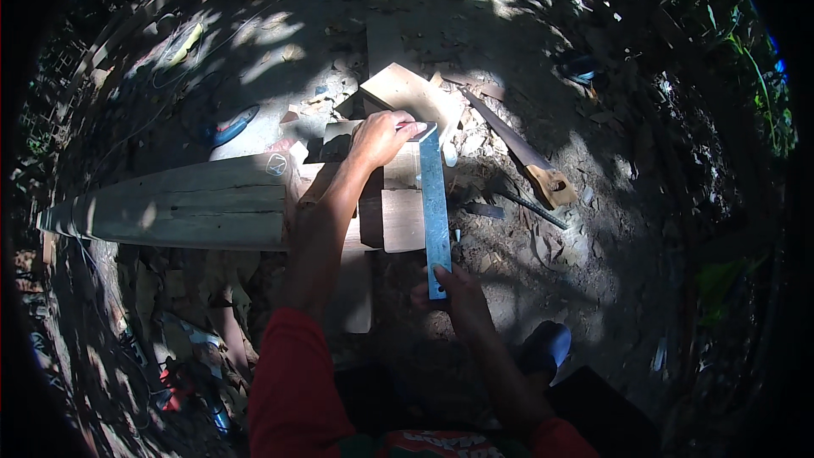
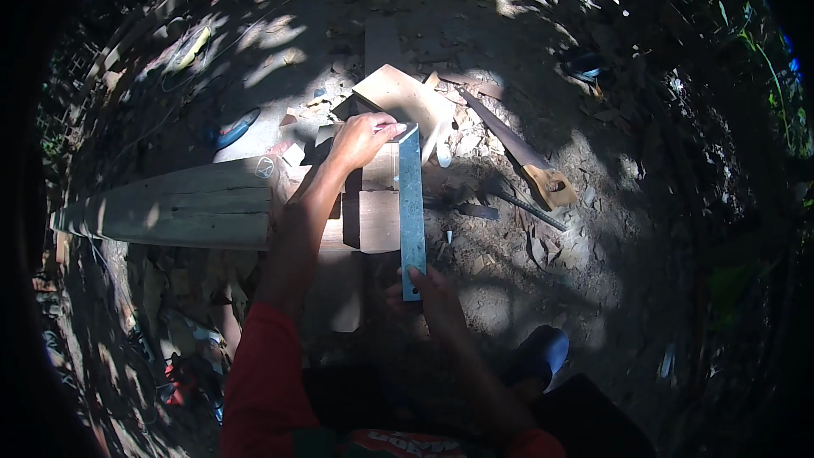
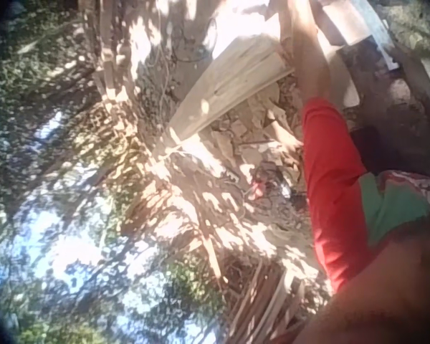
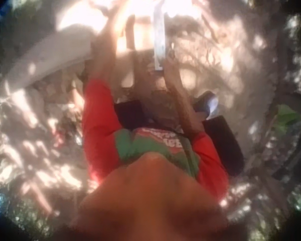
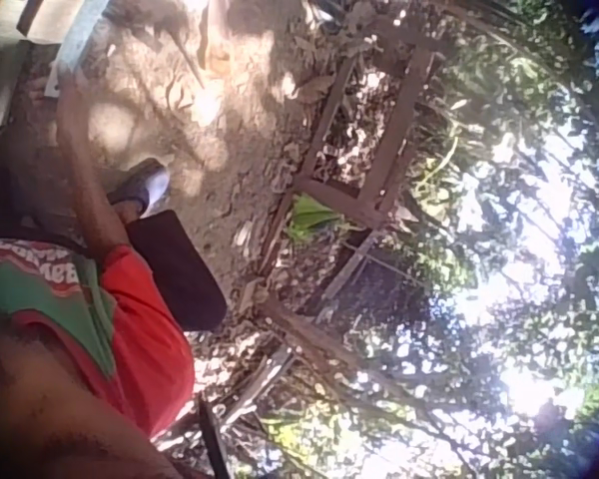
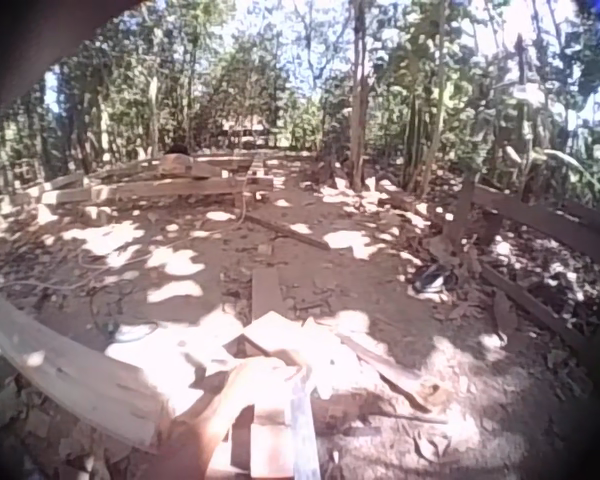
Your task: The person measures a wooden beam with a square and a pencil before using a circular saw to cut the wood.
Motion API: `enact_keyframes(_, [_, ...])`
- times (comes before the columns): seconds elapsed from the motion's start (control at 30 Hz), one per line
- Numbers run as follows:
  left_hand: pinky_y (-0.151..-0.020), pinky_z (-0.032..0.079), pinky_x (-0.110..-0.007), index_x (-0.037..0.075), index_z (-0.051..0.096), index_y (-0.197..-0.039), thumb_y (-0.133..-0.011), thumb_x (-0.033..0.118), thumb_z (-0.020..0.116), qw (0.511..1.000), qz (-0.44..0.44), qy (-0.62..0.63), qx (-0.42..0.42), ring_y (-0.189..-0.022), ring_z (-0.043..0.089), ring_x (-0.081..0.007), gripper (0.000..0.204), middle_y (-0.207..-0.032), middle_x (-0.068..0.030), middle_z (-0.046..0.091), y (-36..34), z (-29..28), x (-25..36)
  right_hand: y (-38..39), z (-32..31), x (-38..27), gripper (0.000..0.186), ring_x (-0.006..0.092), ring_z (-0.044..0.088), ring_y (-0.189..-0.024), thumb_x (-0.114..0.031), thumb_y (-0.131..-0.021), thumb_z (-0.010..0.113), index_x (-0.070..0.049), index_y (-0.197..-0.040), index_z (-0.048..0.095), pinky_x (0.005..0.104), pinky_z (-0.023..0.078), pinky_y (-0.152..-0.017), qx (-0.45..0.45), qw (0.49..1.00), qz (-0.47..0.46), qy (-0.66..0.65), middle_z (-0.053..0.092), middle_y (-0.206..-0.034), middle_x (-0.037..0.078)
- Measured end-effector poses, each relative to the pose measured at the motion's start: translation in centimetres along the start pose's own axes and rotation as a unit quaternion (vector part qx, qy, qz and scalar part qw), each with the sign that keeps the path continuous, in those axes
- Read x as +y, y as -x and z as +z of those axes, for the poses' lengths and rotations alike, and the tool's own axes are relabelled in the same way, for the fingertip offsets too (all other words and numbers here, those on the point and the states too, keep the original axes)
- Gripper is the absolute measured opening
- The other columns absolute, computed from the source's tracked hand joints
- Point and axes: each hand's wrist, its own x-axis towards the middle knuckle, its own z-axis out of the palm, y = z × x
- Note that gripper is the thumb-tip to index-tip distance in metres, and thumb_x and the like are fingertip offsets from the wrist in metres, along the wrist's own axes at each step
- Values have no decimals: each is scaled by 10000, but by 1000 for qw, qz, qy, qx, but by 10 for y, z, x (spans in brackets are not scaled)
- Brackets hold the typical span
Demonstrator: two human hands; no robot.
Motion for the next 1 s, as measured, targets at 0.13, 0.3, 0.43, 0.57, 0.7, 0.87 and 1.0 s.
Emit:
enact_keyframes(0.13, [-847,521,-423,106,746,-1036,-906,430,619,1000,4,14,15,-960,685,-329,372,-986,-152,724,-1,3,-5,1,4,0,357,233,705,-762,-279,-1025,489,28,-1194,560,366,588,-697,3,1000,1,-13,692,-856,153])
enact_keyframes(0.3, [-850,520,-425,92,740,-1040,-914,414,613,999,16,37,12,-974,676,-339,368,-1006,-153,719,-1,5,-3,2,4,0,336,228,705,-760,-261,-1035,473,26,-1187,559,357,590,-687,4,1000,-9,-18,692,-852,149])
enact_keyframes(0.43, [-846,517,-434,78,736,-1030,-919,400,609,999,36,30,24,-975,670,-350,363,-996,-165,715,0,4,-6,4,7,-1,334,229,707,-759,-261,-1037,475,25,-1190,555,358,593,-695,3,1000,-10,-23,693,-856,151])
enact_keyframes(0.57, [-847,511,-448,64,730,-1021,-918,398,610,998,51,32,22,-973,662,-366,370,-987,-182,707,-1,5,-4,2,3,1,345,233,712,-771,-271,-1037,478,26,-1195,553,360,595,-703,-3,1000,-8,-14,696,-868,157])
enact_keyframes(0.7, [-846,505,-457,47,725,-1022,-912,403,618,995,85,8,43,-966,653,-383,387,-967,-208,697,0,7,-10,2,2,-1,357,240,714,-782,-279,-1040,474,28,-1206,547,358,596,-707,-6,1000,-2,1,698,-881,163])
enact_keyframes(0.87, [-852,510,-440,23,718,-1046,-903,374,636,995,95,-2,28,-965,658,-382,388,-983,-212,699,-1,6,-8,1,-2,1,376,224,713,-815,-316,-1036,484,5,-1216,563,347,597,-739,-10,1000,2,15,704,-939,165])
enact_keyframes(1.0, [-874,510,-431,4,715,-1056,-902,364,643,994,102,-10,42,-983,661,-379,398,-1009,-213,702,1,4,-10,2,2,0,358,215,712,-813,-298,-1038,479,5,-1208,568,342,598,-735,-6,1000,-8,15,702,-923,156])
